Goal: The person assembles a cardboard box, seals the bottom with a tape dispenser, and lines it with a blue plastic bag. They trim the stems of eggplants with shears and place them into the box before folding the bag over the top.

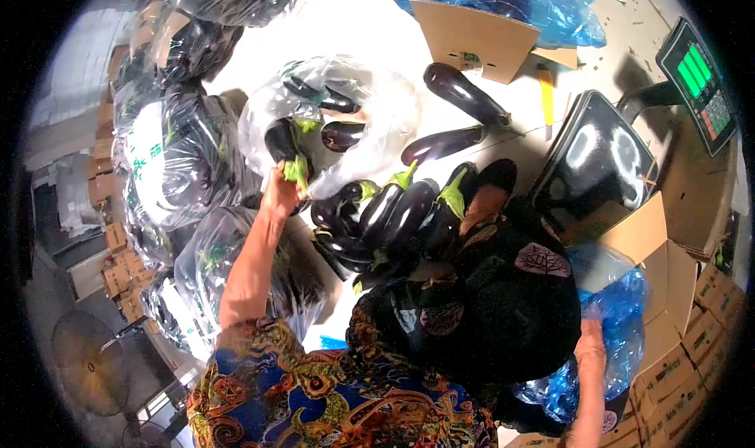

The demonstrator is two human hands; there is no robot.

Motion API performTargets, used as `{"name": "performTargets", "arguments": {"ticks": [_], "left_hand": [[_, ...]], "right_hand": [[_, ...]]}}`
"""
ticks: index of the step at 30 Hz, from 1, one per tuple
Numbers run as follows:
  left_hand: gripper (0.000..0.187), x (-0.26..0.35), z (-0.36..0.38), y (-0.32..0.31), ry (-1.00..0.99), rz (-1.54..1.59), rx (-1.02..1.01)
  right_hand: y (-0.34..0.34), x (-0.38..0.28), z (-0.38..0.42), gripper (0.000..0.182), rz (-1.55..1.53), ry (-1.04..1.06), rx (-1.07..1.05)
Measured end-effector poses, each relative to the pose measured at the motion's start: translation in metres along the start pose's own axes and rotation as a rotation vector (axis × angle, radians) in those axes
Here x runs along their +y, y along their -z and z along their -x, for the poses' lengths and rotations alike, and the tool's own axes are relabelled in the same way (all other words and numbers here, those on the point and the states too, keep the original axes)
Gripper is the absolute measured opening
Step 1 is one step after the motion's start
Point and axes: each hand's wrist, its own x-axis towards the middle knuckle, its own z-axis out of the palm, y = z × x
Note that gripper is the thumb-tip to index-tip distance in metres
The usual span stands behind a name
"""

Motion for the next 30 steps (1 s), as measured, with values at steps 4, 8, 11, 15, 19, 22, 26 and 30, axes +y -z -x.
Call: {"name": "performTargets", "arguments": {"ticks": [4,8,11,15,19,22,26,30], "left_hand": [[0.059,-0.009,0.083,-0.063,0.100,0.072,-0.017],[0.069,-0.027,0.114,-0.082,0.290,0.242,-0.352],[0.069,-0.030,0.143,-0.142,0.158,-0.046,-0.410],[0.074,-0.010,0.160,-0.206,-0.037,-0.632,-0.468],[0.071,0.021,0.158,-0.255,-0.162,-1.022,-0.634],[0.077,0.027,0.157,-0.305,-0.304,-1.041,-0.737],[0.075,0.028,0.161,-0.364,-0.464,-1.162,-0.625],[0.071,0.016,0.152,-0.410,-0.947,-1.366,-0.796]], "right_hand": [[0.016,-0.017,-0.017,0.048,0.146,-0.023,-0.049],[0.044,-0.069,-0.003,0.020,0.235,0.079,-0.003],[0.068,-0.102,0.021,0.015,0.181,0.240,0.133],[0.092,-0.132,0.047,0.010,-0.084,0.274,0.241],[0.115,-0.153,0.071,0.012,-0.403,0.288,0.365],[0.123,-0.162,0.086,0.013,-0.731,0.243,0.350],[0.128,-0.178,0.104,0.040,-1.198,0.602,0.185],[0.130,-0.185,0.058,0.064,-1.839,0.927,-0.016]]}}
